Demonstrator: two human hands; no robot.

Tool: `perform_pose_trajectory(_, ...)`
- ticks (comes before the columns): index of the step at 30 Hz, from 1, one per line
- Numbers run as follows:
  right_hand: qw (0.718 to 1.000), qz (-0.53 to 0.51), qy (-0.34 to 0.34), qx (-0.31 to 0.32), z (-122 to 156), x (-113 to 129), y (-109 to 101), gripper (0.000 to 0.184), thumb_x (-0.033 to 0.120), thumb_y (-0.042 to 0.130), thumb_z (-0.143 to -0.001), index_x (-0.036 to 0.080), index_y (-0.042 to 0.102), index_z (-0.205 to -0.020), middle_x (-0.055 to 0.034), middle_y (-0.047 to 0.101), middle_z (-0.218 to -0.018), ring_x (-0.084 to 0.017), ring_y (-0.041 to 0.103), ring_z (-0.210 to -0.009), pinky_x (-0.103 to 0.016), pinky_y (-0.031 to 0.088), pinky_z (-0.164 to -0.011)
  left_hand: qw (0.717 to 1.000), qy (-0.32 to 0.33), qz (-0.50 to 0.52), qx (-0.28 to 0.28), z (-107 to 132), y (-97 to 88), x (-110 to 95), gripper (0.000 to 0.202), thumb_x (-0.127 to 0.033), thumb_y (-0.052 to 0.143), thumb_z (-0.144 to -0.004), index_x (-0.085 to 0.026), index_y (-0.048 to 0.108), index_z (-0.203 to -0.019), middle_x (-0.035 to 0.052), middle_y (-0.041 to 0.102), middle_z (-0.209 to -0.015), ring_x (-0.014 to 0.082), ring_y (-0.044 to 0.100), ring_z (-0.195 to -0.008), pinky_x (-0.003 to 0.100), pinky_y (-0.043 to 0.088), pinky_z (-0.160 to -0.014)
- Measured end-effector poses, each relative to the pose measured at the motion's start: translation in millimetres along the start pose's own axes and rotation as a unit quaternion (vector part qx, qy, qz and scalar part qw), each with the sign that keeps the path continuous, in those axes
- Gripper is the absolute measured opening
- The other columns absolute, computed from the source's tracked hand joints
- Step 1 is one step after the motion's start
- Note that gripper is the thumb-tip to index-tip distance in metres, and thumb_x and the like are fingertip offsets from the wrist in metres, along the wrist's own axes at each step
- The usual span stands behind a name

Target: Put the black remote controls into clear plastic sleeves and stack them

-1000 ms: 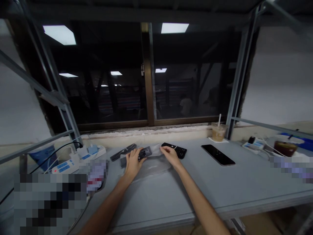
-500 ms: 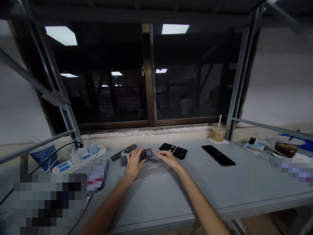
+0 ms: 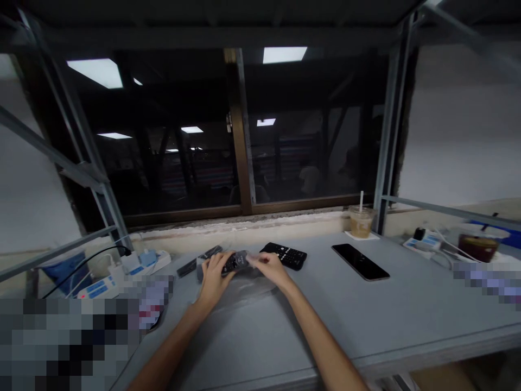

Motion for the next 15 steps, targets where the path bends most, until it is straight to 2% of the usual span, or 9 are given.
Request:
perform_pose_trajectory(6,0.998,-0.022,-0.057,-0.034,3.2,15.4,3.3,0.025,0.037,0.068,-0.064,0.015,0.073,-0.072,-0.0105,0.07,-0.087,-0.022,0.063,-0.084,-0.034,0.045,-0.079,0.999,0.044,-0.006,0.01,-0.9,8.0,7.3,0.05,-0.016,0.059,-0.078,-0.026,0.046,-0.126,0.0049,0.059,-0.106,0.0217,0.052,-0.1,0.035,0.038,-0.083)
perform_pose_trajectory(10,0.996,-0.03,-0.046,-0.064,7.9,17.7,8.4,0.02,0.032,0.07,-0.06,0.013,0.073,-0.067,-0.0119,0.07,-0.086,-0.023,0.063,-0.082,-0.036,0.046,-0.079,0.997,0.069,-0.022,0.02,-2.3,3.9,10.4,0.053,-0.01,0.056,-0.077,-0.026,0.046,-0.127,0.005,0.058,-0.11,0.0214,0.051,-0.103,0.036,0.037,-0.085)
perform_pose_trajectory(15,0.984,-0.098,0.001,-0.149,14.3,11.5,11.7,0.013,0.028,0.069,-0.056,0.015,0.069,-0.053,-0.0118,0.07,-0.082,-0.023,0.063,-0.082,-0.035,0.047,-0.077,0.996,0.081,-0.036,0.012,-0.5,3.4,8.3,0.052,-0.009,0.054,-0.078,-0.023,0.045,-0.127,0.0065,0.059,-0.111,0.0213,0.052,-0.103,0.035,0.038,-0.084)
Point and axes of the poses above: each hand's wrist, its own z-axis away from the middle knuckle, its own y-axis out of the palm, x = y × z, the point moved 6 cm from there along -z, towards the middle knuckle
